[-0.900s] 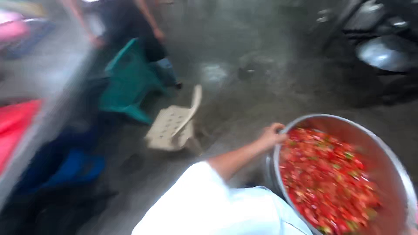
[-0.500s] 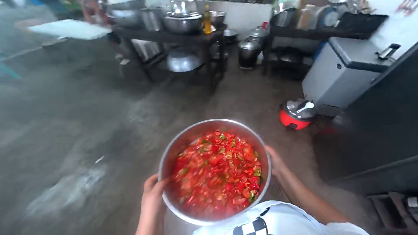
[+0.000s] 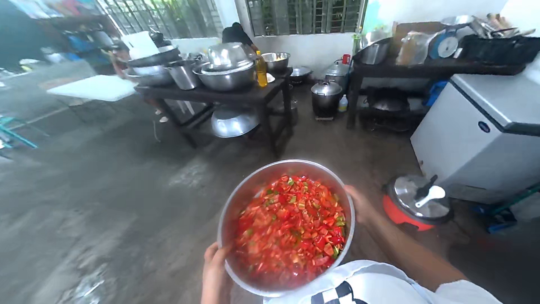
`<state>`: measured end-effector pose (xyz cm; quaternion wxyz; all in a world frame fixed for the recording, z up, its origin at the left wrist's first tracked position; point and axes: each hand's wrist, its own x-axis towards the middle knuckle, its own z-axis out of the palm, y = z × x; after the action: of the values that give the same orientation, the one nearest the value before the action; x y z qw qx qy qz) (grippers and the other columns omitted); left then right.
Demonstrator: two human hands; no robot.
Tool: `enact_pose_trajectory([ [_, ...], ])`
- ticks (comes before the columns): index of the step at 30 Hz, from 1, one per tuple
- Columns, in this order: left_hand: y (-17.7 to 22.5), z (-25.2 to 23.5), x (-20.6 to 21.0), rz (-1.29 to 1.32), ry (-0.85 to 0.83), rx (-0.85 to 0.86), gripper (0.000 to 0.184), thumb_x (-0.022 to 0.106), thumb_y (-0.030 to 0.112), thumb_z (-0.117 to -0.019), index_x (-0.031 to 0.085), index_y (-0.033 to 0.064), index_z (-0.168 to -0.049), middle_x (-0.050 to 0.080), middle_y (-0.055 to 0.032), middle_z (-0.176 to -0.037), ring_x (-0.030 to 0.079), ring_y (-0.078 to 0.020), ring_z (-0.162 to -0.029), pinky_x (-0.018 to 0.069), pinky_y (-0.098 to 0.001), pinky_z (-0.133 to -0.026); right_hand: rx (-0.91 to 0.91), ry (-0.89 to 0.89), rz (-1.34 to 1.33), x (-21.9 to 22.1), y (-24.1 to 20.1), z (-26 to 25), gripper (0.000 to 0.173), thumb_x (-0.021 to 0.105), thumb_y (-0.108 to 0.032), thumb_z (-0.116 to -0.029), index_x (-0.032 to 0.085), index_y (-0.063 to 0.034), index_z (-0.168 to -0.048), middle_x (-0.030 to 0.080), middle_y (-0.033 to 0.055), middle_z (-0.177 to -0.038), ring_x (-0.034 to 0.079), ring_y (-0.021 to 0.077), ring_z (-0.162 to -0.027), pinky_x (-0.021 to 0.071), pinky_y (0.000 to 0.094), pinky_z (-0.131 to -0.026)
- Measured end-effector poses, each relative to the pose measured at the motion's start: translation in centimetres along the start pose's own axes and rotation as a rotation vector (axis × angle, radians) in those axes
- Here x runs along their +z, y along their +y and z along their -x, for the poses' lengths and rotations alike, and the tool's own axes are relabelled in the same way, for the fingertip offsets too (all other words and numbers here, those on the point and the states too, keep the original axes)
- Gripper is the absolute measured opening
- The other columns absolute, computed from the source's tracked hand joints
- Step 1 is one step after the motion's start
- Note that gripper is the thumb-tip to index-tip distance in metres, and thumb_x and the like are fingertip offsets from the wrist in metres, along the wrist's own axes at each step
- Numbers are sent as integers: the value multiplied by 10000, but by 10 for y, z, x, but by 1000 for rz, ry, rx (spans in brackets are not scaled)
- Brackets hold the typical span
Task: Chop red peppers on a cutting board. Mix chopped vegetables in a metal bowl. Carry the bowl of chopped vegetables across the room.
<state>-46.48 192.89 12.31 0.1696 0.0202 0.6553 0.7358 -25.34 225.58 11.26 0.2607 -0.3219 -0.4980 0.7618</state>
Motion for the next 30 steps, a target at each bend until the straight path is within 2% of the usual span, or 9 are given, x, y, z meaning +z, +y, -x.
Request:
enact_pose_trajectory([
  [6,2,-191,166,-13,-110,-6,336,542,79,-875,478,19,-1199,664,-56,-875,681,-113,-726,597,-305,-626,-266,-6,85,-38,-50,-196,453,386,-354,-1060,613,-11,-1251,720,104,-1088,701,160,-1005,598,365,-896],
  [10,29,-316,307,-79,-321,-13,388,566,96,-868,499,18,-1242,659,-93,-962,673,-153,-796,588,-343,-683,-365,198,114,-78,-103,-283,555,473,-479,-993,604,-17,-1273,718,86,-1093,699,136,-989,599,353,-878],
  [12,37,-364,377,-114,-435,-26,400,578,107,-865,502,19,-1248,670,-108,-983,683,-171,-819,597,-361,-704,-375,288,98,-102,-119,-314,643,402,-528,-1025,539,-3,-1369,699,96,-1173,684,138,-1048,589,362,-925],
  [15,25,-436,477,-182,-580,-75,395,588,141,-877,505,26,-1246,668,-112,-976,676,-182,-823,587,-371,-708,-381,385,0,-134,-133,-378,841,149,-700,-1023,607,-31,-1248,739,56,-1059,712,127,-978,613,362,-876],
  [17,11,-482,543,-220,-637,-98,389,593,145,-877,497,25,-1234,658,-113,-967,668,-182,-815,579,-364,-701,-369,435,-81,-155,-139,-430,859,53,-666,-1030,613,-38,-1202,754,49,-1015,728,133,-952,625,365,-851],
  [21,-12,-570,673,-211,-626,-104,422,610,145,-867,494,17,-1252,661,-134,-985,677,-200,-830,585,-377,-713,-377,431,-110,-208,-175,-563,755,77,-587,-1068,507,-42,-1366,729,39,-1137,706,106,-1039,608,325,-907],
  [23,-11,-610,731,-187,-599,-121,418,612,143,-878,490,14,-1257,655,-143,-996,674,-211,-844,583,-387,-724,-361,462,-73,-227,-213,-633,742,55,-564,-1075,546,-58,-1307,741,21,-1081,714,90,-995,616,314,-876],
  [25,-2,-648,776,-175,-575,-135,413,605,141,-886,488,18,-1263,654,-146,-998,672,-213,-845,582,-389,-730,-319,506,-50,-238,-250,-701,707,49,-521,-1093,573,-71,-1239,736,6,-1027,713,84,-950,615,310,-845],
  [30,7,-742,875,-149,-514,-189,355,595,121,-929,490,22,-1253,649,-118,-949,658,-169,-800,571,-345,-710,-339,481,36,-263,-313,-859,660,62,-454,-1112,567,-60,-1271,732,1,-1053,705,62,-982,607,285,-869],
])
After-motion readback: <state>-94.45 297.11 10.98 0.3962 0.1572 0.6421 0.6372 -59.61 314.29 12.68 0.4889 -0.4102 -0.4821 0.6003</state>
